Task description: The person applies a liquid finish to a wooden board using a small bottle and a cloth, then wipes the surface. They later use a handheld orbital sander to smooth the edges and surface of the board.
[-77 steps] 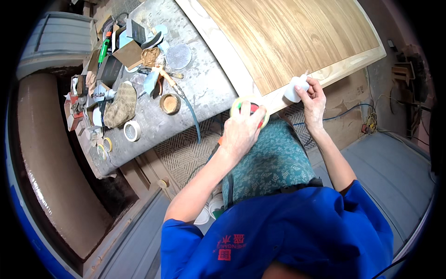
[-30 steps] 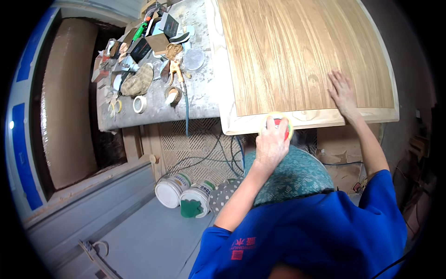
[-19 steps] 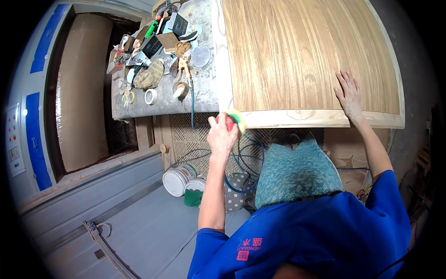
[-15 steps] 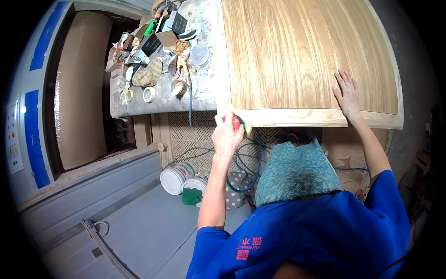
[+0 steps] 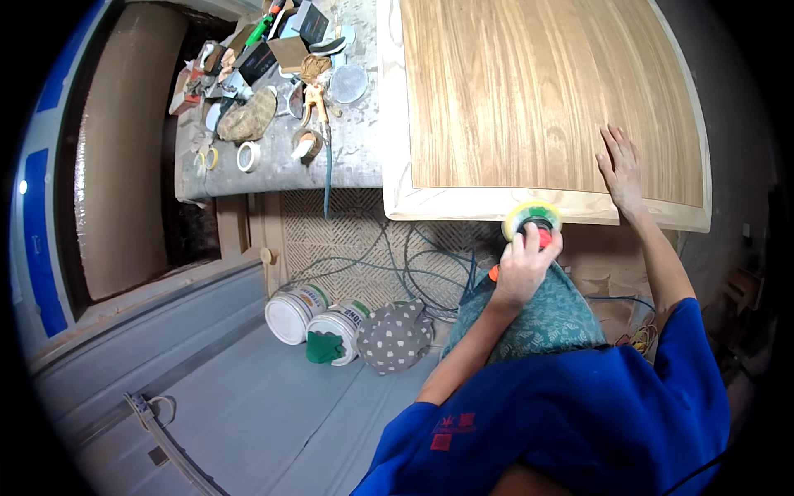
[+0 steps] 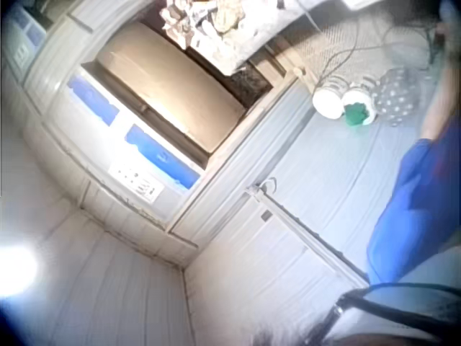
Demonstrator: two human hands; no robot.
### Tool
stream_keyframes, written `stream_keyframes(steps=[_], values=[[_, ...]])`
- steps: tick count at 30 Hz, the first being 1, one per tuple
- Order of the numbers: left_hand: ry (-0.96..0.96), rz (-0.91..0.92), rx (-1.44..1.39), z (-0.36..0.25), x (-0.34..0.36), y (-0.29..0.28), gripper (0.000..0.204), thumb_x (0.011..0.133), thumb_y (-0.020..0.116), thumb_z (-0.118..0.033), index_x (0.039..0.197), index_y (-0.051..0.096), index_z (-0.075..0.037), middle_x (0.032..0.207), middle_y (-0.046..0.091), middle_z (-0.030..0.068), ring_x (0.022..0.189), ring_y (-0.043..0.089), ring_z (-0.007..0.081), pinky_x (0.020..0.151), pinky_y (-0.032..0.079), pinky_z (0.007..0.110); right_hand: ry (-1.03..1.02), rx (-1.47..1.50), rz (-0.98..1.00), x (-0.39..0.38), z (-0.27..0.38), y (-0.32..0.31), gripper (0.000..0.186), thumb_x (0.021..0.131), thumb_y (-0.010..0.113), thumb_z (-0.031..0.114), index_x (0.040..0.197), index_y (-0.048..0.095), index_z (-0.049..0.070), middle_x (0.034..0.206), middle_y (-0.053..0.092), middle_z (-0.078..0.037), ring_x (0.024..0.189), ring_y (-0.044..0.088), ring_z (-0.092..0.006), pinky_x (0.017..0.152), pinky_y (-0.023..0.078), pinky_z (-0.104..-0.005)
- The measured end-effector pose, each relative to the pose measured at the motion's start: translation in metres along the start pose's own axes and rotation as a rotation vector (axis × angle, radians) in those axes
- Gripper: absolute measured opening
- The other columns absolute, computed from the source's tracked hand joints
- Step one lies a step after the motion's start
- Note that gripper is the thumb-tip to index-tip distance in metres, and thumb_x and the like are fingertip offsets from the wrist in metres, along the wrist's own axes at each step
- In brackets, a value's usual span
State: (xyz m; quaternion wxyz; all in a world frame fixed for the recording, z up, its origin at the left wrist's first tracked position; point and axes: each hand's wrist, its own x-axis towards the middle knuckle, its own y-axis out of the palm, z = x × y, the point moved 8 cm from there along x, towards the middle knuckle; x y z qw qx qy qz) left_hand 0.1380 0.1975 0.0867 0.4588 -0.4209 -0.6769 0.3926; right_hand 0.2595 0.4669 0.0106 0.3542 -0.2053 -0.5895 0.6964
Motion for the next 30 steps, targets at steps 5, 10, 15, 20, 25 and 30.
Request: stream_keyframes(steps=[5, 10, 15, 20, 25, 30], values=[[-0.38, -0.188, 0.021, 0.086, -0.04, -0.013, 0.036, 0.084, 0.078, -0.023, 0.118, 0.071, -0.017, 0.116, 0.061, 0.0237, 0.097, 0.066, 0.0387, 0.07, 0.059, 0.044, 0.016, -0.044, 0.014, -0.003, -0.003, 0.0, 0.056, 0.107, 0.049, 0.04, 0.157, 0.043, 0.016, 0.164, 0.039, -0.008, 0.154, 0.03, -0.0275, 0.127, 0.018, -0.0479], [-0.941, -0.286, 0.019, 0.205, -0.07, -0.074, 0.043, 0.088, 0.075, -0.027, 0.125, 0.06, -0.012, 0.12, 0.052, 0.021, 0.098, 0.065, 0.0436, 0.082, 0.056, 0.054, -0.021, -0.086, 0.0, -0.003, -0.003, 0.004, 0.057, 0.107, 0.047, 0.038, 0.159, 0.039, 0.016, 0.165, 0.037, -0.008, 0.155, 0.028, -0.0263, 0.127, 0.017, -0.0481], [-0.907, -0.169, 0.069, 0.162, -0.049, -0.055, 0.046, 0.089, 0.073, -0.032, 0.128, 0.06, -0.013, 0.116, 0.051, 0.0191, 0.094, 0.065, 0.0414, 0.08, 0.056, 0.052, -0.066, -0.062, -0.016, 0.0, 0.0, 0.002, 0.057, 0.107, 0.047, 0.036, 0.159, 0.039, 0.013, 0.165, 0.035, -0.01, 0.155, 0.027, -0.0284, 0.127, 0.015, -0.0495], [-0.651, -0.142, 0.009, 0.028, -0.004, 0.001, 0.042, 0.083, 0.077, -0.029, 0.122, 0.067, -0.018, 0.111, 0.052, 0.0175, 0.096, 0.066, 0.0376, 0.078, 0.059, 0.048, -0.133, -0.085, 0.076, -0.006, 0.0, 0.002, 0.06, 0.108, 0.046, 0.034, 0.161, 0.033, 0.01, 0.168, 0.027, -0.016, 0.157, 0.019, -0.0318, 0.128, 0.012, -0.0499], [-1.036, -0.247, 0.064, 0.097, -0.015, -0.026, 0.049, 0.088, 0.071, -0.034, 0.129, 0.058, -0.012, 0.112, 0.053, 0.0205, 0.101, 0.063, 0.042, 0.086, 0.053, 0.053, -0.41, 0.042, 0.31, -0.015, -0.034, -0.003, 0.065, 0.102, 0.054, 0.033, 0.161, 0.034, 0.013, 0.169, 0.026, -0.015, 0.158, 0.019, -0.029, 0.128, 0.012, -0.0488], [-1.214, -0.371, 0.105, 0.131, -0.057, -0.04, 0.047, 0.088, 0.071, -0.036, 0.127, 0.055, -0.014, 0.115, 0.052, 0.02, 0.097, 0.064, 0.0453, 0.082, 0.053, 0.055, -0.484, 0.065, 0.307, -0.012, -0.017, -0.008, 0.064, 0.103, 0.05, 0.039, 0.161, 0.035, 0.015, 0.169, 0.027, -0.013, 0.158, 0.02, -0.0295, 0.128, 0.014, -0.0483]])
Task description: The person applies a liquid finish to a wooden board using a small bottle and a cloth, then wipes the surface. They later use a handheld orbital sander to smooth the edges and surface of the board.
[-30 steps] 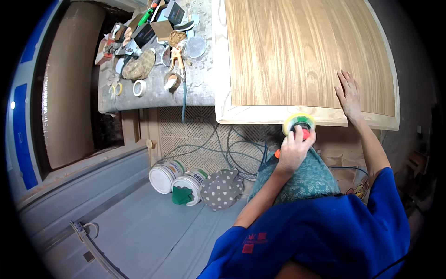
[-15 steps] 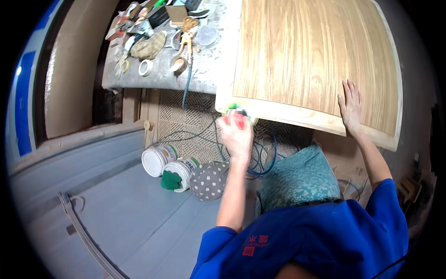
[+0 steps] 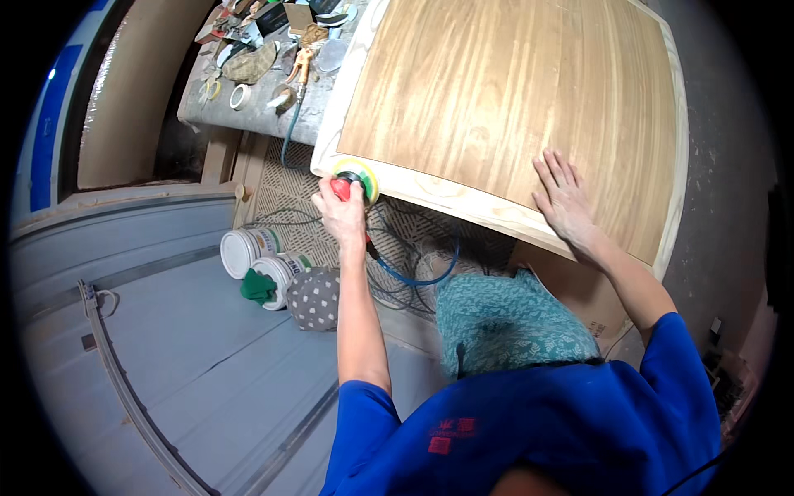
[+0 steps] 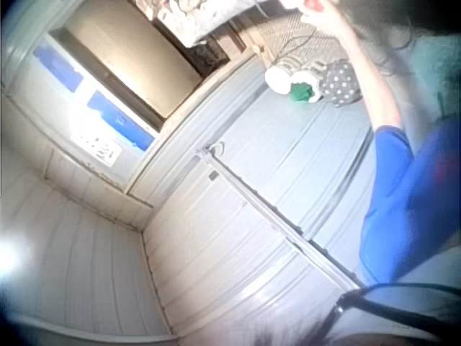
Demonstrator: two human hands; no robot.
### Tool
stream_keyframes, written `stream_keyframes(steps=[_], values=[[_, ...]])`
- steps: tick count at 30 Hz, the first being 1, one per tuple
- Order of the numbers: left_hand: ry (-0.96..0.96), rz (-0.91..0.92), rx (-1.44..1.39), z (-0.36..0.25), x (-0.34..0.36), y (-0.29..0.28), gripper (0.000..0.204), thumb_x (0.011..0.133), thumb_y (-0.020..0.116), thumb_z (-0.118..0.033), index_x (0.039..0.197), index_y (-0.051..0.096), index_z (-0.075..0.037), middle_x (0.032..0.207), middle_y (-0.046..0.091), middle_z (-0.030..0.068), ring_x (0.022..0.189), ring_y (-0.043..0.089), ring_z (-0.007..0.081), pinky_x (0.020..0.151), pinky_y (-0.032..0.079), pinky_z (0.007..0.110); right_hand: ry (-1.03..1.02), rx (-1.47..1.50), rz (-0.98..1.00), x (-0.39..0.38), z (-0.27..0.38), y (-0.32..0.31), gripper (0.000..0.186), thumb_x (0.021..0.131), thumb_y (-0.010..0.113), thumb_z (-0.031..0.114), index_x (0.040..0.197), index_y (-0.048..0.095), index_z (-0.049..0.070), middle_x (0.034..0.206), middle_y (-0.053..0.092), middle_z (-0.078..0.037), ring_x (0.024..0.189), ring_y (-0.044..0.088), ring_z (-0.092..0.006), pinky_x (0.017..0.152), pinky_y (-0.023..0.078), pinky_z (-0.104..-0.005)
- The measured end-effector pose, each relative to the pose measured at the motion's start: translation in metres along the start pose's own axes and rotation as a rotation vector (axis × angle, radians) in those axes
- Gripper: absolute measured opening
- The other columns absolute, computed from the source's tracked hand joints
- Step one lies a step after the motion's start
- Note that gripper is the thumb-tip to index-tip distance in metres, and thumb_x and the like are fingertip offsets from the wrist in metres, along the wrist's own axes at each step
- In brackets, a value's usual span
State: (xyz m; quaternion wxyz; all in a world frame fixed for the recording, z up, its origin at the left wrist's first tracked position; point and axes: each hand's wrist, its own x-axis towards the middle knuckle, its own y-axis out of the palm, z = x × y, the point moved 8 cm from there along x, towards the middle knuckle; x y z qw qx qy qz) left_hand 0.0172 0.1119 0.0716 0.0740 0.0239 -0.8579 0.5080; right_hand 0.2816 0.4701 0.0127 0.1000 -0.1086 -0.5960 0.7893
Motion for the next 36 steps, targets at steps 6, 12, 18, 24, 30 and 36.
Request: stream_keyframes(steps=[6, 12, 18, 24, 30, 36], values=[[0.343, 0.215, -0.067, -0.141, -0.18, 0.053, 0.04, 0.085, 0.073, -0.03, 0.12, 0.065, -0.015, 0.114, 0.052, 0.0189, 0.097, 0.062, 0.0397, 0.081, 0.056, 0.05, -0.021, 0.062, -0.162, 0.006, -0.019, 0.016, 0.05, 0.106, 0.048, 0.028, 0.154, 0.046, 0.014, 0.163, 0.039, -0.011, 0.154, 0.03, -0.0294, 0.126, 0.021, -0.048], [0.589, 0.368, -0.102, -0.204, -0.275, 0.075, 0.051, 0.077, 0.079, -0.021, 0.125, 0.065, -0.019, 0.114, 0.053, 0.0187, 0.091, 0.063, 0.0358, 0.068, 0.058, 0.045, 0.002, 0.438, -0.185, 0.006, -0.028, 0.008, 0.041, 0.11, 0.043, 0.024, 0.144, 0.057, 0.008, 0.154, 0.052, -0.014, 0.149, 0.039, -0.0309, 0.125, 0.022, -0.0495], [0.311, 0.127, -0.04, -0.117, -0.135, 0.038, 0.043, 0.082, 0.078, -0.024, 0.123, 0.066, -0.015, 0.111, 0.052, 0.018, 0.091, 0.065, 0.039, 0.071, 0.057, 0.048, -0.046, 0.089, 0.016, 0.0, -0.008, 0.004, 0.069, 0.096, 0.059, 0.045, 0.157, 0.044, 0.018, 0.169, 0.027, -0.015, 0.158, 0.018, -0.0338, 0.127, 0.011, -0.0531], [0.002, 0.038, -0.004, -0.001, 0.011, 0.007, 0.044, 0.085, 0.074, -0.037, 0.123, 0.058, -0.02, 0.113, 0.052, 0.0167, 0.092, 0.065, 0.0436, 0.08, 0.054, 0.055, -0.06, -0.042, 0.02, -0.001, 0.001, -0.001, 0.072, 0.094, 0.061, 0.044, 0.158, 0.042, 0.018, 0.17, 0.024, -0.016, 0.158, 0.017, -0.0348, 0.128, 0.01, -0.0521], [-0.052, 0.065, -0.028, 0.028, 0.049, 0.0, 0.045, 0.085, 0.074, -0.035, 0.124, 0.058, -0.018, 0.112, 0.054, 0.019, 0.096, 0.065, 0.0445, 0.084, 0.054, 0.054, -0.041, -0.052, 0.022, -0.003, 0.001, 0.001, 0.071, 0.094, 0.062, 0.041, 0.158, 0.042, 0.018, 0.169, 0.026, -0.016, 0.158, 0.017, -0.0366, 0.127, 0.011, -0.0518], [0.194, 0.17, -0.102, -0.077, -0.104, 0.026, 0.046, 0.084, 0.077, -0.027, 0.125, 0.061, -0.017, 0.113, 0.05, 0.0197, 0.094, 0.066, 0.0446, 0.077, 0.057, 0.054, -0.031, -0.002, -0.012, -0.001, 0.002, -0.004, 0.065, 0.097, 0.062, 0.04, 0.155, 0.046, 0.017, 0.165, 0.032, -0.018, 0.156, 0.022, -0.0369, 0.127, 0.015, -0.0526]])
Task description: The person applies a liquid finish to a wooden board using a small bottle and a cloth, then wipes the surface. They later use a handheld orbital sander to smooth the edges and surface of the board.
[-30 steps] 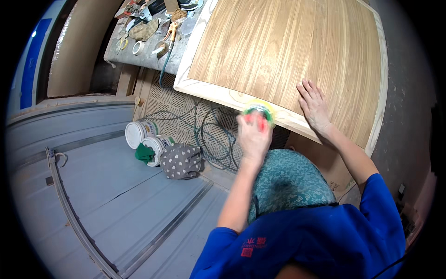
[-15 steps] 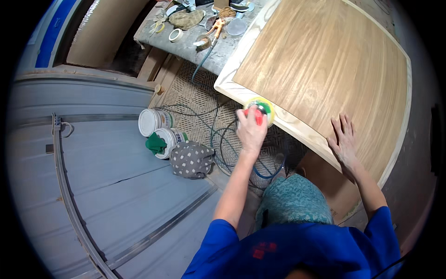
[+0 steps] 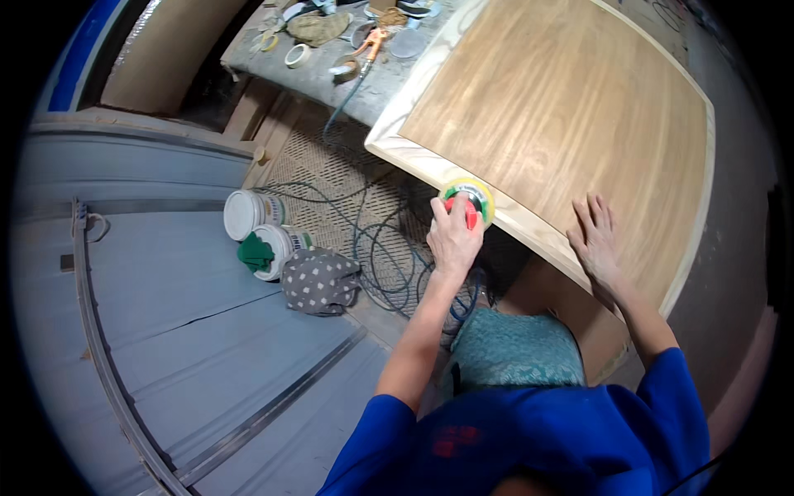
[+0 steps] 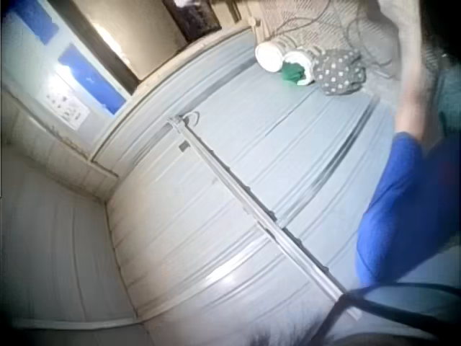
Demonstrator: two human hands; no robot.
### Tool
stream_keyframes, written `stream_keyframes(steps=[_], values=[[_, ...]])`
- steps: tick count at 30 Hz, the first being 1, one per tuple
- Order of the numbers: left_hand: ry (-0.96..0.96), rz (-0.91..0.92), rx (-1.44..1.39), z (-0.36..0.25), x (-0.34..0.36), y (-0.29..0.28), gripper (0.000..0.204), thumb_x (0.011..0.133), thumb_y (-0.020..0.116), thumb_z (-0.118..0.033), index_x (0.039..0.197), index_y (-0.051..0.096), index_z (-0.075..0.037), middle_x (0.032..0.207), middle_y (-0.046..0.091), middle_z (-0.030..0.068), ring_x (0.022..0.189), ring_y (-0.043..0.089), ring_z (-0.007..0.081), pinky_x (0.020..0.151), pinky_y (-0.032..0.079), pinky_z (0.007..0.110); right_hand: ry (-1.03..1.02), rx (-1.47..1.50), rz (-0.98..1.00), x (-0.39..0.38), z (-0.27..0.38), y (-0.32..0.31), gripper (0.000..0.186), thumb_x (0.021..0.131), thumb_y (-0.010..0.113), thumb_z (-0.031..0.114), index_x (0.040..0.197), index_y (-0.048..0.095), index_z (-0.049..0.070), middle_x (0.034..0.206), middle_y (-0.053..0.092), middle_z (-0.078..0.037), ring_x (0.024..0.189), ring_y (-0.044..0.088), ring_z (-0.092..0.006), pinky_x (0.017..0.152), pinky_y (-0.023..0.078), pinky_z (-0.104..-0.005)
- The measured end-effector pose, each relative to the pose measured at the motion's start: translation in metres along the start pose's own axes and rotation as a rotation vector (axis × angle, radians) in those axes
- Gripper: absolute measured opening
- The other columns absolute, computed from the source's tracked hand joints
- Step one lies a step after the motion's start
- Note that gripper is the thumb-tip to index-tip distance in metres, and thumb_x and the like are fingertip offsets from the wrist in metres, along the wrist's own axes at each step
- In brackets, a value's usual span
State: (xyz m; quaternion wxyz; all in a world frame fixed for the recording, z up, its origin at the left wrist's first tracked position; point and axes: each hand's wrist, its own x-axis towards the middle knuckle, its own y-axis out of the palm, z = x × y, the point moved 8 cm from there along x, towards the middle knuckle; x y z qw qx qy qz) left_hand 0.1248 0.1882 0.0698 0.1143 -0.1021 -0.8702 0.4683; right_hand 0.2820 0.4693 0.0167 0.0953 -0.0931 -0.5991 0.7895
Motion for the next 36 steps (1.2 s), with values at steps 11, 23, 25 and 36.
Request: stream_keyframes(steps=[11, 23, 25, 36], values=[[-0.064, -0.139, 0.113, -0.022, -0.028, 0.023, 0.044, 0.086, 0.074, -0.032, 0.125, 0.059, -0.017, 0.111, 0.052, 0.0192, 0.086, 0.066, 0.0442, 0.072, 0.056, 0.054, -0.053, -0.058, -0.054, -0.104, -0.186, -0.027, 0.051, 0.105, 0.054, 0.03, 0.154, 0.048, 0.016, 0.161, 0.043, -0.009, 0.152, 0.033, -0.0277, 0.126, 0.022, -0.0459], [0.541, 0.223, -0.046, -0.302, -0.293, 0.169, 0.048, 0.075, 0.079, -0.02, 0.121, 0.066, -0.018, 0.107, 0.055, 0.0199, 0.088, 0.064, 0.0364, 0.066, 0.059, 0.043, 0.142, -0.166, -0.233, -0.163, -0.286, -0.006, 0.054, 0.108, 0.042, 0.043, 0.16, 0.038, 0.029, 0.167, 0.033, -0.002, 0.155, 0.026, -0.0283, 0.124, 0.014, -0.0613], [0.715, 0.305, -0.07, -0.332, -0.328, 0.189, 0.048, 0.075, 0.078, -0.018, 0.121, 0.064, -0.018, 0.106, 0.055, 0.0194, 0.093, 0.063, 0.0373, 0.066, 0.06, 0.042, 0.127, -0.149, -0.255, -0.162, -0.283, -0.009, 0.054, 0.108, 0.043, 0.043, 0.159, 0.039, 0.028, 0.167, 0.034, -0.002, 0.155, 0.027, -0.0278, 0.124, 0.015, -0.0614], [0.526, 0.195, 0.085, -0.297, -0.297, 0.181, 0.042, 0.082, 0.08, -0.018, 0.121, 0.064, -0.017, 0.11, 0.055, 0.0211, 0.088, 0.065, 0.0397, 0.065, 0.058, 0.046, 0.171, -0.071, -0.06, -0.151, -0.282, -0.003, 0.058, 0.109, 0.035, 0.049, 0.164, 0.028, 0.03, 0.172, 0.022, -0.001, 0.159, 0.014, -0.0272, 0.127, 0.008, -0.0606]])
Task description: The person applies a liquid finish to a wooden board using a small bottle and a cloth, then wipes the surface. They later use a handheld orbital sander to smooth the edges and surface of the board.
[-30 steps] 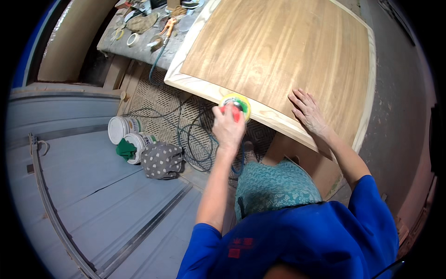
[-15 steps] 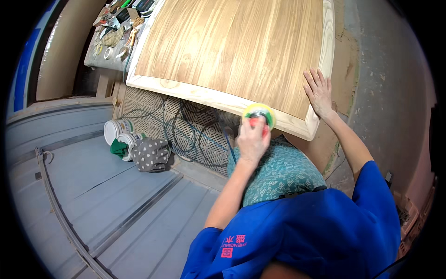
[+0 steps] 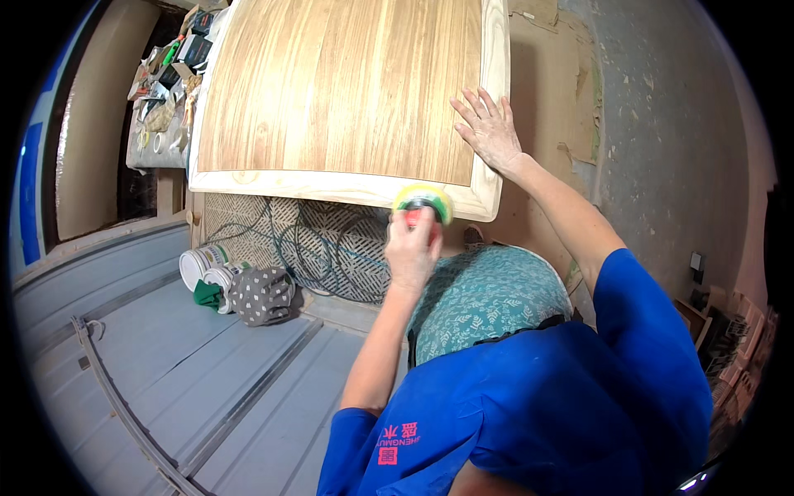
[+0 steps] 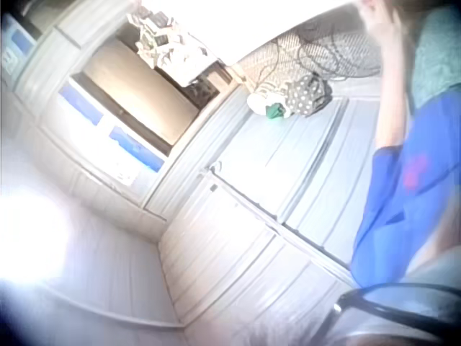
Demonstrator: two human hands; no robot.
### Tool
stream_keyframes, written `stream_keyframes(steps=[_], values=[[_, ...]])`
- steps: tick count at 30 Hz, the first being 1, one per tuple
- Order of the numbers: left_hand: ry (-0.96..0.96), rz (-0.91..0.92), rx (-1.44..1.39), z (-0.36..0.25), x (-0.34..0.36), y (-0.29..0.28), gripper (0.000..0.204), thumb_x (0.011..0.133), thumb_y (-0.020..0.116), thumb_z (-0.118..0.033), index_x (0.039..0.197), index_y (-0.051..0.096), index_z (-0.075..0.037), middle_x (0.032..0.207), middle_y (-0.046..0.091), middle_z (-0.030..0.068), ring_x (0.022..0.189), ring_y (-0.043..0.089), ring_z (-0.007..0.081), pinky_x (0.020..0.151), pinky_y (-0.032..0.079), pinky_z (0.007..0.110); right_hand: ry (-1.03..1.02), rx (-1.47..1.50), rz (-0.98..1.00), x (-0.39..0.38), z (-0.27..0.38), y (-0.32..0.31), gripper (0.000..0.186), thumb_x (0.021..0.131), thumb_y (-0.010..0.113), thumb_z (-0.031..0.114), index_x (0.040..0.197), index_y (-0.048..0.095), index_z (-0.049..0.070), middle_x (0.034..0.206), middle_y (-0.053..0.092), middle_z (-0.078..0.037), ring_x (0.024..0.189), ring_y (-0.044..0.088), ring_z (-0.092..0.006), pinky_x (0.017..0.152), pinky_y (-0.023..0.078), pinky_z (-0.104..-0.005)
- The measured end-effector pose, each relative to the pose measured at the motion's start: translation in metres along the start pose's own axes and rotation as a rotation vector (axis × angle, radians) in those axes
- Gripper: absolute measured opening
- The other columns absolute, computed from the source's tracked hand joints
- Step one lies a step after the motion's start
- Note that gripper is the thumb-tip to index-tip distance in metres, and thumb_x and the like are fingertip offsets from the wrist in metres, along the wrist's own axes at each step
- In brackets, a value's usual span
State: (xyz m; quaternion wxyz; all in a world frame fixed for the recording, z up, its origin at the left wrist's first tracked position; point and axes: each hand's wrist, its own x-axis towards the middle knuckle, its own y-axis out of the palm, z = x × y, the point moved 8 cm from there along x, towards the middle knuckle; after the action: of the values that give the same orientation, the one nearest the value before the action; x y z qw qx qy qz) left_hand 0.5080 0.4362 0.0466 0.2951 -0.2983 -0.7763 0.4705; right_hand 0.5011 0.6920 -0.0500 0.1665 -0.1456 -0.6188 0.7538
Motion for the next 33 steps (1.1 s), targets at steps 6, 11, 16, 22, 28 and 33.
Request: stream_keyframes(steps=[6, 11, 16, 22, 28, 33], values=[[0.284, 0.164, -0.098, -0.085, -0.011, 0.031, 0.048, 0.079, 0.076, -0.013, 0.124, 0.062, -0.017, 0.111, 0.056, 0.0209, 0.091, 0.063, 0.0368, 0.065, 0.058, 0.044, -0.033, 0.034, -0.016, 0.004, 0.004, 0.0, 0.059, 0.109, 0.034, 0.05, 0.164, 0.028, 0.03, 0.171, 0.023, -0.001, 0.159, 0.014, -0.0265, 0.127, 0.006, -0.0604], [-0.089, 0.064, 0.01, 0.011, -0.006, 0.0, 0.044, 0.082, 0.079, -0.018, 0.123, 0.063, -0.017, 0.118, 0.054, 0.0204, 0.093, 0.065, 0.0398, 0.07, 0.058, 0.047, -0.003, 0.007, 0.028, 0.003, 0.004, -0.002, 0.059, 0.11, 0.032, 0.05, 0.165, 0.024, 0.031, 0.172, 0.02, -0.002, 0.159, 0.013, -0.0267, 0.128, 0.006, -0.0596], [-0.053, 0.004, 0.036, 0.01, 0.009, -0.022, 0.045, 0.086, 0.076, -0.02, 0.129, 0.063, -0.017, 0.119, 0.058, 0.0218, 0.096, 0.066, 0.0396, 0.072, 0.059, 0.047, -0.02, -0.019, 0.024, 0.005, 0.009, -0.001, 0.059, 0.11, 0.031, 0.049, 0.165, 0.023, 0.03, 0.172, 0.02, -0.001, 0.159, 0.013, -0.0259, 0.128, 0.007, -0.0587], [0.106, 0.432, -0.086, -0.097, 0.023, 0.03, 0.049, 0.083, 0.076, -0.018, 0.128, 0.059, -0.016, 0.118, 0.055, 0.0242, 0.095, 0.067, 0.0407, 0.067, 0.061, 0.047, -0.022, -0.025, 0.019, 0.002, 0.006, -0.004, 0.06, 0.109, 0.034, 0.049, 0.165, 0.024, 0.03, 0.172, 0.02, -0.001, 0.159, 0.014, -0.0263, 0.127, 0.008, -0.059], [-0.165, 0.279, 0.098, 0.022, 0.043, -0.024, 0.047, 0.084, 0.075, -0.026, 0.127, 0.059, -0.016, 0.109, 0.054, 0.0229, 0.087, 0.069, 0.0427, 0.066, 0.059, 0.051, 0.022, -0.007, 0.071, -0.003, 0.001, -0.013, 0.059, 0.109, 0.035, 0.05, 0.164, 0.026, 0.029, 0.172, 0.021, -0.002, 0.159, 0.012, -0.0266, 0.128, 0.007, -0.058], [-0.195, 0.278, 0.149, 0.058, 0.052, -0.031, 0.041, 0.084, 0.072, -0.026, 0.122, 0.06, -0.016, 0.11, 0.054, 0.0239, 0.08, 0.068, 0.0433, 0.065, 0.057, 0.052, 0.026, 0.013, 0.084, -0.001, 0.007, -0.016, 0.059, 0.109, 0.038, 0.048, 0.164, 0.028, 0.027, 0.171, 0.022, -0.004, 0.159, 0.012, -0.0271, 0.127, 0.007, -0.0584]])
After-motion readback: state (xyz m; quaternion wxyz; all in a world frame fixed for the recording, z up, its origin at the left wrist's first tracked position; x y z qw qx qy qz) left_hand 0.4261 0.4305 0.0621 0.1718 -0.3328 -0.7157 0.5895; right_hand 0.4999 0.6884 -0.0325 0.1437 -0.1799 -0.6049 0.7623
